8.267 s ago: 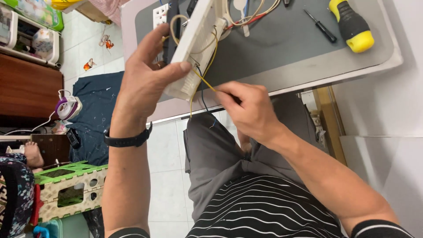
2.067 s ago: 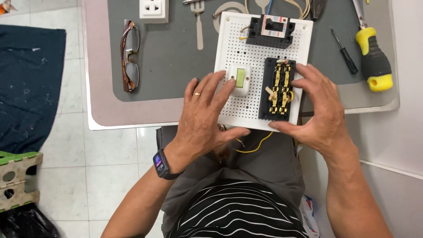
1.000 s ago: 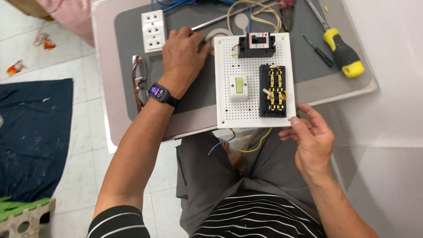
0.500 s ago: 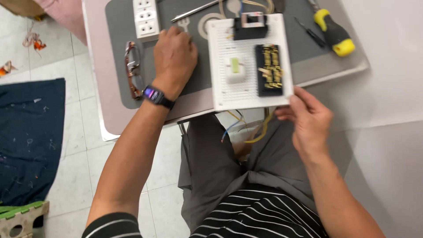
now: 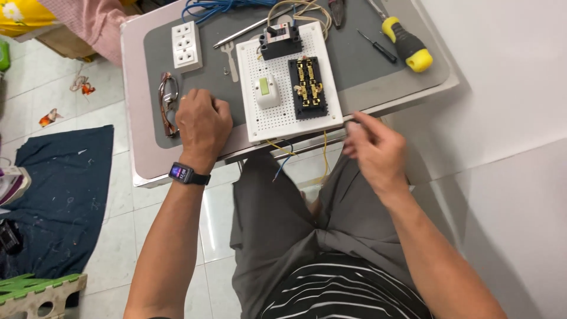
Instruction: The person assembles an electrical switch mechanism by inserting wires into a black plastic housing and securing them with a screwdriver. They then place the assembled component onto a white perforated board alongside other electrical parts.
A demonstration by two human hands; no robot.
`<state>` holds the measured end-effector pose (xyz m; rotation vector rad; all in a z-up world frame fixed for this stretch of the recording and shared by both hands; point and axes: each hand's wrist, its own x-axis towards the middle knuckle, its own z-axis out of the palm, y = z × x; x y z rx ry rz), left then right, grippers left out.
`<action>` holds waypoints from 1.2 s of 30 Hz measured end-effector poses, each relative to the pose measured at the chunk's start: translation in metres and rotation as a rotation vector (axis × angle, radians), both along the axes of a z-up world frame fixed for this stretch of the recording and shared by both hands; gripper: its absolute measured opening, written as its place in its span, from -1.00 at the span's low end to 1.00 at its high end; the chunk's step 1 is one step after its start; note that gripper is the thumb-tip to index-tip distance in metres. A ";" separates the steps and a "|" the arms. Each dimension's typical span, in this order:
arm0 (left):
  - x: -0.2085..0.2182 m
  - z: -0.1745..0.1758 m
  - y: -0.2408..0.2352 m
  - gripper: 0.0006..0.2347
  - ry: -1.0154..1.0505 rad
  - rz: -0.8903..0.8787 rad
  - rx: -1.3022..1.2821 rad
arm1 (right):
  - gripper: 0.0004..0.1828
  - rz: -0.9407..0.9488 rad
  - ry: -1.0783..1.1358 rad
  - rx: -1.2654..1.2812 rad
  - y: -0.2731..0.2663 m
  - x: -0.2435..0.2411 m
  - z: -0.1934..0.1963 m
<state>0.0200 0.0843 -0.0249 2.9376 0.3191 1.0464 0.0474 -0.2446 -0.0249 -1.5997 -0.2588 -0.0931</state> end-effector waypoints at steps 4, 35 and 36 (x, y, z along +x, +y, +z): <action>-0.011 0.007 -0.008 -0.90 0.107 0.020 0.037 | -0.83 -0.158 -0.209 -0.039 -0.024 0.005 0.000; 0.033 0.078 -0.182 -0.62 0.422 -0.039 -0.427 | -0.66 0.092 0.463 0.256 0.016 0.020 0.018; 0.034 0.081 -0.178 -0.61 0.428 -0.036 -0.464 | -0.68 0.083 0.456 0.250 0.016 0.021 0.017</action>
